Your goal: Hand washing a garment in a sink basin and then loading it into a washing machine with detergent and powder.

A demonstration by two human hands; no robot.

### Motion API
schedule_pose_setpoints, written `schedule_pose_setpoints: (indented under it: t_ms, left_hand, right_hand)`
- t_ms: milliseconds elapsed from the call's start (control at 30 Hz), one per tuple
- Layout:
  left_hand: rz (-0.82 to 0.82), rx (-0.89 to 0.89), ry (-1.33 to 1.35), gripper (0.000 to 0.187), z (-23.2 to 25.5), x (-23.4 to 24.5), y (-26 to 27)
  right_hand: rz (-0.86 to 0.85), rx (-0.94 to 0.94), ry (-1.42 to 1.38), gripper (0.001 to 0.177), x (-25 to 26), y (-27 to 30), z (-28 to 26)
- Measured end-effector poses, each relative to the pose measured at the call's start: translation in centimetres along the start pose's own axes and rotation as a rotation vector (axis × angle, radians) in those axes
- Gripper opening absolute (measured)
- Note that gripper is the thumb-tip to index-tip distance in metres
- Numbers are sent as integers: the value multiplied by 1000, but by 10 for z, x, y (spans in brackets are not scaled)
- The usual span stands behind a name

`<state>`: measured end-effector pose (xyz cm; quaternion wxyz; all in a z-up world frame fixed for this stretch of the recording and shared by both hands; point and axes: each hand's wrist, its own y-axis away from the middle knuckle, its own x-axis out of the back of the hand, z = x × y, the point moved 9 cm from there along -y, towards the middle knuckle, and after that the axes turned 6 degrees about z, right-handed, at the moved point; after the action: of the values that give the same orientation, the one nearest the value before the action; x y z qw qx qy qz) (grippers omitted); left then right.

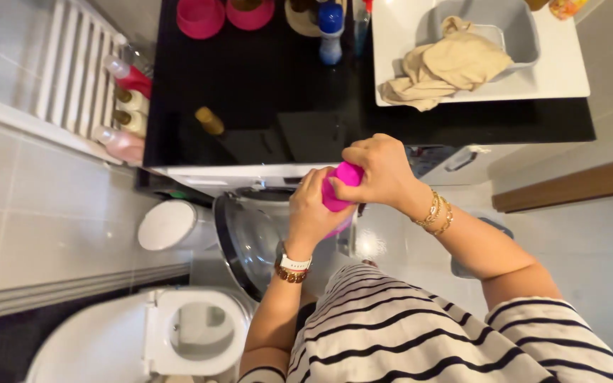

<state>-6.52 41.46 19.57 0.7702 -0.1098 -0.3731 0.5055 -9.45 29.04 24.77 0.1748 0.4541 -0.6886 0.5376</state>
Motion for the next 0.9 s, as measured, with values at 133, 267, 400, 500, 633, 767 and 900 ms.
schedule_pose_setpoints:
  t_ms: [133, 267, 400, 500, 633, 767, 900]
  left_hand:
    - [-44, 81, 35, 60, 24, -54, 22]
    - [-53, 49, 177, 55, 40, -93, 39]
    - [-63, 10, 197, 59, 54, -114, 49]
    - [-126, 33, 179, 62, 53, -127, 51]
    - [-179, 10, 221, 62, 46, -141, 49]
    - [-201, -185, 226, 69, 45, -145, 39]
    - [-625, -156, 424, 74, 46, -153, 9]
  right_hand:
    - [-46, 34, -68, 42, 29, 42, 22]
    - [-76, 109, -119, 40, 52, 69, 29]
    - [-179, 179, -90, 40, 63, 80, 35]
    - [-240, 207, -111, 40, 65, 85, 40]
    - [-279, 221, -142, 40, 67, 81, 45]
    - [-313, 281, -256, 38, 68, 78, 41]
    - [-398, 349, -328, 38, 74, 64, 33]
